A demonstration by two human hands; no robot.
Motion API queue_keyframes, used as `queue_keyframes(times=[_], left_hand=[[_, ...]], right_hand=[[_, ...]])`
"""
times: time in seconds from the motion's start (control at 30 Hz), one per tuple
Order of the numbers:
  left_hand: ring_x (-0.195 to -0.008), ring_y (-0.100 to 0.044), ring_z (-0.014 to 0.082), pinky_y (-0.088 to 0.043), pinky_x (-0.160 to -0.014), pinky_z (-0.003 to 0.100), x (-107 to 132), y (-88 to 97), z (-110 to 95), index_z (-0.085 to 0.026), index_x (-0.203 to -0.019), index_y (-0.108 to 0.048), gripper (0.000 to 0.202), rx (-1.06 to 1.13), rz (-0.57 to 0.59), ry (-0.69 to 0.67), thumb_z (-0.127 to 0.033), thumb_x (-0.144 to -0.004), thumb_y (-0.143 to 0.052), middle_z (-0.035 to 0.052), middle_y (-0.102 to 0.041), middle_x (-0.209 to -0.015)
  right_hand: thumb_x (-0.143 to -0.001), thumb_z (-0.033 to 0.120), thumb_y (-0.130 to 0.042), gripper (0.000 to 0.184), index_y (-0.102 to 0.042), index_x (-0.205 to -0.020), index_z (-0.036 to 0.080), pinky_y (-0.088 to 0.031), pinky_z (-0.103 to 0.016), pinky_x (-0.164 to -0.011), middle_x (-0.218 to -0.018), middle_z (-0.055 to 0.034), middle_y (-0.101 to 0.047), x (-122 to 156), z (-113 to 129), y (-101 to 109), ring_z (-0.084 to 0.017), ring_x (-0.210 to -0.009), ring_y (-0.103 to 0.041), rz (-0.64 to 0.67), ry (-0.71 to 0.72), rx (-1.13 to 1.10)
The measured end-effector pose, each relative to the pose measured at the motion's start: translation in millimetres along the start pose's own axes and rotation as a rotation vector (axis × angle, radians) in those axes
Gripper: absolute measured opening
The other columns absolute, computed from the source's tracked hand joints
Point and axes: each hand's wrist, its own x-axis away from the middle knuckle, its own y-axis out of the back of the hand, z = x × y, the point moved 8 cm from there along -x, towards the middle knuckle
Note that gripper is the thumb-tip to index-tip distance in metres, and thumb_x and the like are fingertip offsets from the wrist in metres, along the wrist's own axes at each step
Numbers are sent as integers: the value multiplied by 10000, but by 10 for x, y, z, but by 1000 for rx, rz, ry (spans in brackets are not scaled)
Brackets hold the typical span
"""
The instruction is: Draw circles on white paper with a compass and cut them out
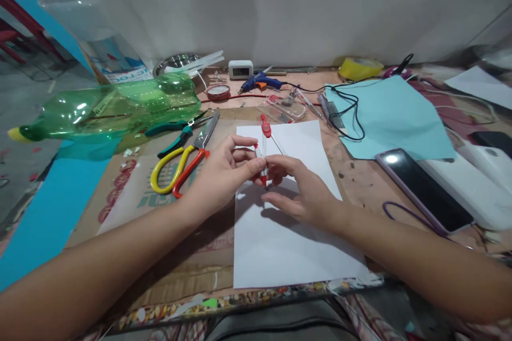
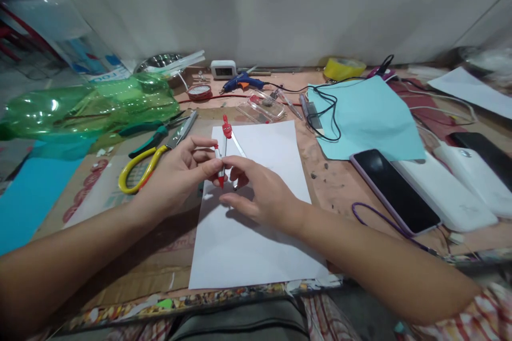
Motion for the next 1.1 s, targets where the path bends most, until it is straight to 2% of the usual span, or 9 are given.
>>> queue_keyframes(times=[0.13,0.27,0.5,1.1], left_hand=[[-590,-670,110,-517,-560,222,5,1,23,-193,-1021,-507,417,1,7,14,-294,-770,-825,-55,-664,-730],[-583,-675,120,-521,-550,232,5,7,31,-199,-999,-507,399,-8,12,9,-299,-768,-817,-41,-680,-744],[-593,-671,119,-524,-549,229,10,6,19,-192,-973,-520,378,-25,10,19,-296,-761,-816,-36,-672,-738],[-634,-683,116,-542,-547,203,2,12,11,-193,-1017,-511,400,-27,18,-17,-298,-786,-820,-47,-675,-716]], right_hand=[[-926,342,-706,461,-519,-1342,274,-598,-374,-875,-1162,-73,-711,5,13,24,-208,-960,-708,-41,-5,-49],[-925,348,-711,460,-543,-1347,273,-602,-389,-923,-1174,-78,-730,15,21,45,-218,-1010,-727,-50,3,-57],[-921,296,-722,484,-534,-1366,275,-603,-373,-944,-1199,-75,-733,13,46,40,-210,-1041,-732,-43,25,-74],[-926,312,-720,475,-532,-1358,247,-611,-358,-936,-1180,-79,-737,10,46,48,-204,-1024,-734,-46,61,-83]])
